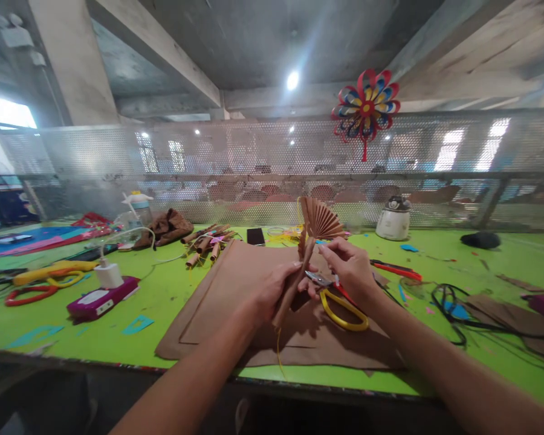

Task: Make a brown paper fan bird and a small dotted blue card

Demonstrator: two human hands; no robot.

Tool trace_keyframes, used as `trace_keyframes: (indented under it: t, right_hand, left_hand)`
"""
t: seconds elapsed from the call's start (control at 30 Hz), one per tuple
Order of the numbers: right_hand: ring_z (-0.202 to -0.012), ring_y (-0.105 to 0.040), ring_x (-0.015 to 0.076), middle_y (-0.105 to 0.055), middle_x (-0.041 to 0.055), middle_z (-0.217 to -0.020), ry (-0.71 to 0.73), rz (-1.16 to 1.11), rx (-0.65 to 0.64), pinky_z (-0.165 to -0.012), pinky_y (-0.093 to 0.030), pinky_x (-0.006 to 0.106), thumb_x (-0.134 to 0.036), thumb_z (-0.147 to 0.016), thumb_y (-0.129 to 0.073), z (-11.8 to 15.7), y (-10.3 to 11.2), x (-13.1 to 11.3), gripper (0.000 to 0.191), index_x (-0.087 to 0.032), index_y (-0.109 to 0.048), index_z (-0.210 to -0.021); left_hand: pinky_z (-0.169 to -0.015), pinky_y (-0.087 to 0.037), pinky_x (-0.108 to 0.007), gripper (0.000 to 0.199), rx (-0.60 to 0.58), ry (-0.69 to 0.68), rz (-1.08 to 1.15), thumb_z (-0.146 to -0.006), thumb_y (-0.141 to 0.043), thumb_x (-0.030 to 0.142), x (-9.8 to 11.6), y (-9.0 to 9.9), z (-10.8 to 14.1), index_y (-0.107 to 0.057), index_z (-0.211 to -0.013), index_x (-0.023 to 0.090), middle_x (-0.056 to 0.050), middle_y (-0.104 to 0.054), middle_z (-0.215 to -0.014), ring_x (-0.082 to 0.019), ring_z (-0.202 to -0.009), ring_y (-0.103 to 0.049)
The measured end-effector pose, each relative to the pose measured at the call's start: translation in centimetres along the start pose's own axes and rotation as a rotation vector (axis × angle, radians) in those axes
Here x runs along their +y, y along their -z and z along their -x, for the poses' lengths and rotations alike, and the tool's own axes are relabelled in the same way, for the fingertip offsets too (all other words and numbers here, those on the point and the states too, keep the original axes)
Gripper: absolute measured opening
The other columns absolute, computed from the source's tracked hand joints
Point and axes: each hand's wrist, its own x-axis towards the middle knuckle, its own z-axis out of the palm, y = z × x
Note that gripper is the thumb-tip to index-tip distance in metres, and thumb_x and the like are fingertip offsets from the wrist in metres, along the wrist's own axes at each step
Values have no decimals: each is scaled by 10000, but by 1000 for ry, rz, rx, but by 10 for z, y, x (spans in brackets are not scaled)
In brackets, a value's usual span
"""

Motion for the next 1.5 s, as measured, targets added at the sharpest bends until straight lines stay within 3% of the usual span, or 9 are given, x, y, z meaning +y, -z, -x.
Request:
trace_keyframes:
  t: [0.27, 0.57, 1.13, 1.5]
  right_hand:
    - [-508, -404, 106, -434, -35, -556, 83, 30, 25, -510, -339, 258, -353, -809, -574, 1, 1, 0, 254, -178, -553, -626]
    - [-583, -452, 126, -495, -2, -612, 379, 183, 22, -588, -363, 277, -228, -849, -545, 5, -1, -4, 241, -178, -545, -614]
    - [-573, -428, 123, -471, -12, -575, 389, 202, 52, -577, -344, 271, -236, -869, -527, 8, -3, -11, 297, -185, -506, -578]
    - [-561, -434, 116, -472, -13, -584, 394, 157, 19, -574, -352, 268, -218, -868, -525, 7, -4, -8, 278, -180, -517, -594]
  left_hand:
    - [-741, -434, -320, 298, -97, -11, 80, -860, -450, 320, -2, 3, 0, -608, -972, 94, 32, -458, -543, -171, -652, -609]
    - [-706, -435, -312, 285, -107, -17, 50, -855, -451, 331, 1, 2, 1, -592, -974, 112, 41, -439, -531, -165, -638, -595]
    - [-738, -464, -356, 332, -207, 34, 233, -860, -427, 363, 4, 0, 6, -613, -935, 98, 36, -440, -508, -162, -596, -559]
    - [-735, -483, -353, 290, -188, -11, 141, -894, -396, 323, 3, 0, 4, -594, -928, 113, 39, -431, -517, -144, -578, -545]
